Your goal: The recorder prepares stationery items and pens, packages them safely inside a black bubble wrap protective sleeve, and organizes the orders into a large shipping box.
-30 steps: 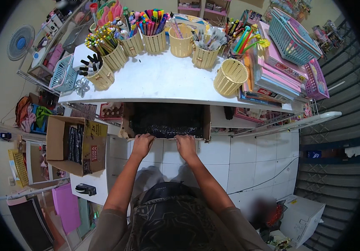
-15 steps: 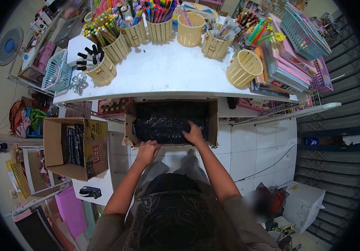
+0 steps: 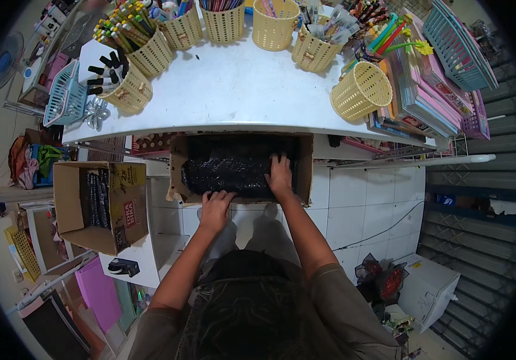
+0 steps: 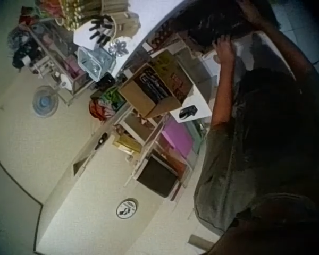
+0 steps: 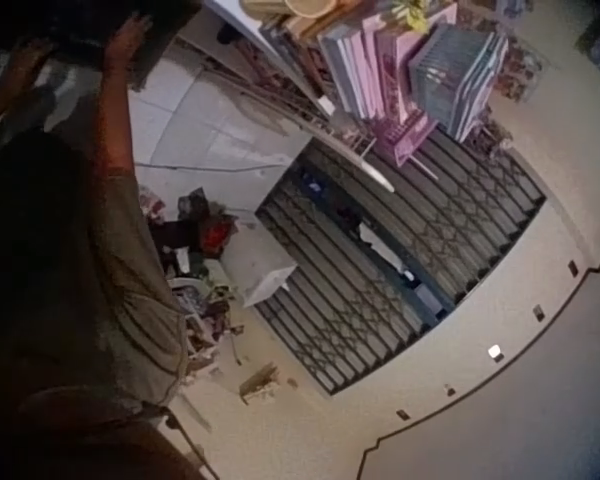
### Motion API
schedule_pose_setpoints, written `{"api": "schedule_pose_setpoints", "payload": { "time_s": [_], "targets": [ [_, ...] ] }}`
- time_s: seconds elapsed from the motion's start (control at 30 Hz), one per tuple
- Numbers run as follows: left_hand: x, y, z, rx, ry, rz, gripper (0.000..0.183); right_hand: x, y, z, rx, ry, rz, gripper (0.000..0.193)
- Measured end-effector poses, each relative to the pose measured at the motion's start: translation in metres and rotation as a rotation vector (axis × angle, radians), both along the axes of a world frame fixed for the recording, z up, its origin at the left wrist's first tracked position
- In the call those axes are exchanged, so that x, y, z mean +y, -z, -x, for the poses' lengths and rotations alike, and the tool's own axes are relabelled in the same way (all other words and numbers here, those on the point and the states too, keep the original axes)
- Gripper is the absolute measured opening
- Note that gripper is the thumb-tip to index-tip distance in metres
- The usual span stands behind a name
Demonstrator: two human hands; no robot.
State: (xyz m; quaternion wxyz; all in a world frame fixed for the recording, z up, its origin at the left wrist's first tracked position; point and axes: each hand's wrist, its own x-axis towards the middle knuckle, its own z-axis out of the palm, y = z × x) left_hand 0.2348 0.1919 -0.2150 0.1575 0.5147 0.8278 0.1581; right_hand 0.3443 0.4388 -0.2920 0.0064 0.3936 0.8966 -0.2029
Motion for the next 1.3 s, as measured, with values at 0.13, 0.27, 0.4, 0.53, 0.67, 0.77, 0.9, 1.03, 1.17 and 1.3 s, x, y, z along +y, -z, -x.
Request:
{"api": "schedule_pose_setpoints", "payload": {
  "time_s": [0.13,0.27,0.4,0.53,0.67,0.77,0.9,1.03,1.17,1.3],
  "targets": [
    [0.018,-0.003,-0.016,-0.015,-0.049,0.018,0.063,0.02,-0.004,-0.002,-0.016,0.101,0.133,0.067],
    [0.036,0.0,-0.025,-0.033,-0.065,0.105,0.074,0.04,0.022,-0.019,0.021,0.01,0.045,0.041],
    [0.033,0.024,-0.031,0.017,-0.166,0.071,0.079,0.041,-0.014,-0.02,0.001,-0.078,-0.048,0.024],
    [0.042,0.015,-0.039,0.047,-0.222,0.058,0.08,0.035,-0.053,-0.043,0.294,-0.119,0.098,0.024],
    [0.031,0.03,-0.035,0.009,-0.142,0.039,0.069,0.006,-0.062,-0.069,0.493,-0.106,0.076,0.025],
    [0.038,0.035,-0.036,0.055,-0.226,-0.184,0.059,-0.01,-0.046,-0.083,0.505,-0.034,0.134,0.024],
    [0.048,0.029,-0.023,0.081,-0.19,-0.177,0.044,-0.016,-0.053,-0.078,0.479,-0.071,0.035,0.02],
    [0.062,0.028,-0.003,0.082,-0.187,-0.134,0.025,-0.006,-0.067,-0.06,0.427,-0.107,0.011,0.018],
    [0.077,0.034,0.007,0.171,-0.17,-0.223,0.021,0.016,-0.063,-0.035,0.509,-0.041,-0.099,0.018],
    [0.095,0.037,0.02,0.173,-0.183,-0.243,0.026,0.039,-0.057,-0.017,0.523,-0.082,-0.132,0.019]
  ]
}}
